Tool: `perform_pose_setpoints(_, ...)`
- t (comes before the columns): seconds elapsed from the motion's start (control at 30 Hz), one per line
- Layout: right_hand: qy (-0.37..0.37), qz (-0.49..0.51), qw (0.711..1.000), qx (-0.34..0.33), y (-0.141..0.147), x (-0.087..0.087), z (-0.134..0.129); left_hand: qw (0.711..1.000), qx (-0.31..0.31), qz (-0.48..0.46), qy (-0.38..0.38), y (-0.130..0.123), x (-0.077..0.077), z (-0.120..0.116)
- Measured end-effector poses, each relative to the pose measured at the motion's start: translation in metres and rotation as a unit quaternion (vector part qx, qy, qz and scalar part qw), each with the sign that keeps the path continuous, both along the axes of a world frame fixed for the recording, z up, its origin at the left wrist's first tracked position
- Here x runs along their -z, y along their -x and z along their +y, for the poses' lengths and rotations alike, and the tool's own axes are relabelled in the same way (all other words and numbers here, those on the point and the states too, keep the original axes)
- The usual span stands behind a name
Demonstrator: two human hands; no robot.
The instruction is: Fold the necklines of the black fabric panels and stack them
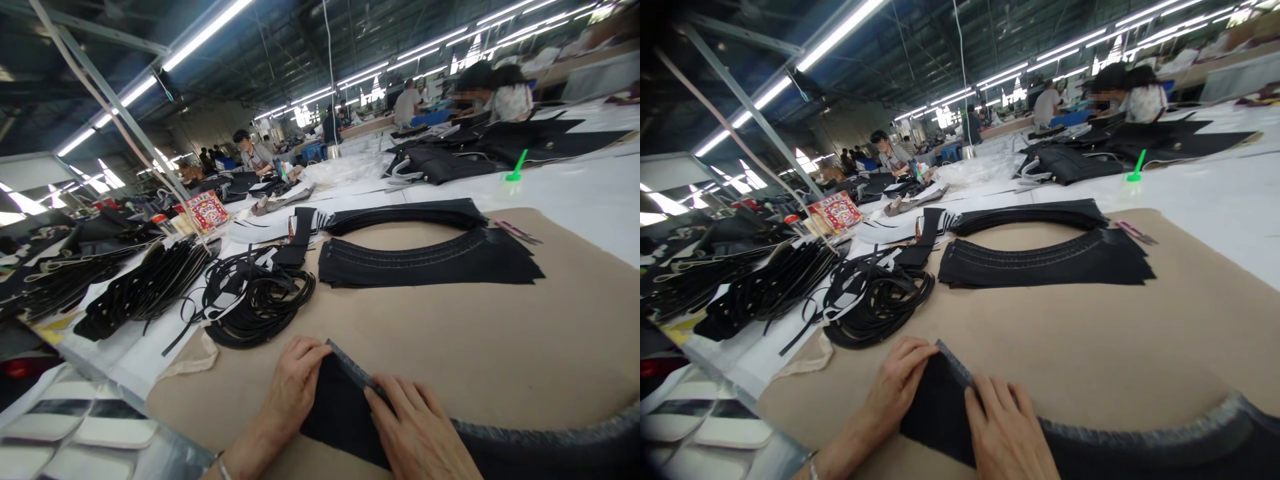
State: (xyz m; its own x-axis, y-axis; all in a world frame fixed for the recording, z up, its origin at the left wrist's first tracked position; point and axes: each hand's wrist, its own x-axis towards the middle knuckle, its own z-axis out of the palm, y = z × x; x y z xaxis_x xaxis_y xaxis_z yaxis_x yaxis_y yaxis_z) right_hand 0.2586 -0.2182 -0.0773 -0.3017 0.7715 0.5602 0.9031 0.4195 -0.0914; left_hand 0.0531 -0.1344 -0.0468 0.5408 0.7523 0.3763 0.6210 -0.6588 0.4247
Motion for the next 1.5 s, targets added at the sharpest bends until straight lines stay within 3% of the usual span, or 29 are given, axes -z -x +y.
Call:
perform_pose_setpoints(0.3,0.047,0.031,0.998,0.005,0.018,-0.018,0.022,1.0,0.01,0.011,-0.022,0.004,0.012,-0.006)
perform_pose_setpoints(0.53,0.051,-0.001,0.999,-0.01,0.033,-0.013,0.047,0.999,-0.011,0.046,-0.024,0.005,0.009,-0.009)
perform_pose_setpoints(0.8,0.078,0.044,0.996,-0.012,0.029,-0.011,0.049,0.997,-0.015,0.065,-0.029,0.006,0.007,-0.013)
perform_pose_setpoints(1.03,0.113,0.06,0.99,0.053,0.032,-0.014,0.051,0.999,-0.023,0.02,0.043,0.0,-0.014,0.003)
perform_pose_setpoints(1.23,0.218,0.058,0.971,0.084,0.033,-0.032,0.059,0.985,0.085,0.12,0.092,-0.014,-0.031,0.034)
perform_pose_setpoints(1.37,0.309,0.068,0.945,0.089,0.033,-0.045,0.063,0.976,0.118,0.155,0.1,-0.019,-0.037,0.045)
perform_pose_setpoints(1.5,0.311,0.099,0.942,0.078,0.033,-0.044,0.063,0.97,0.136,0.168,0.109,-0.022,-0.045,0.048)
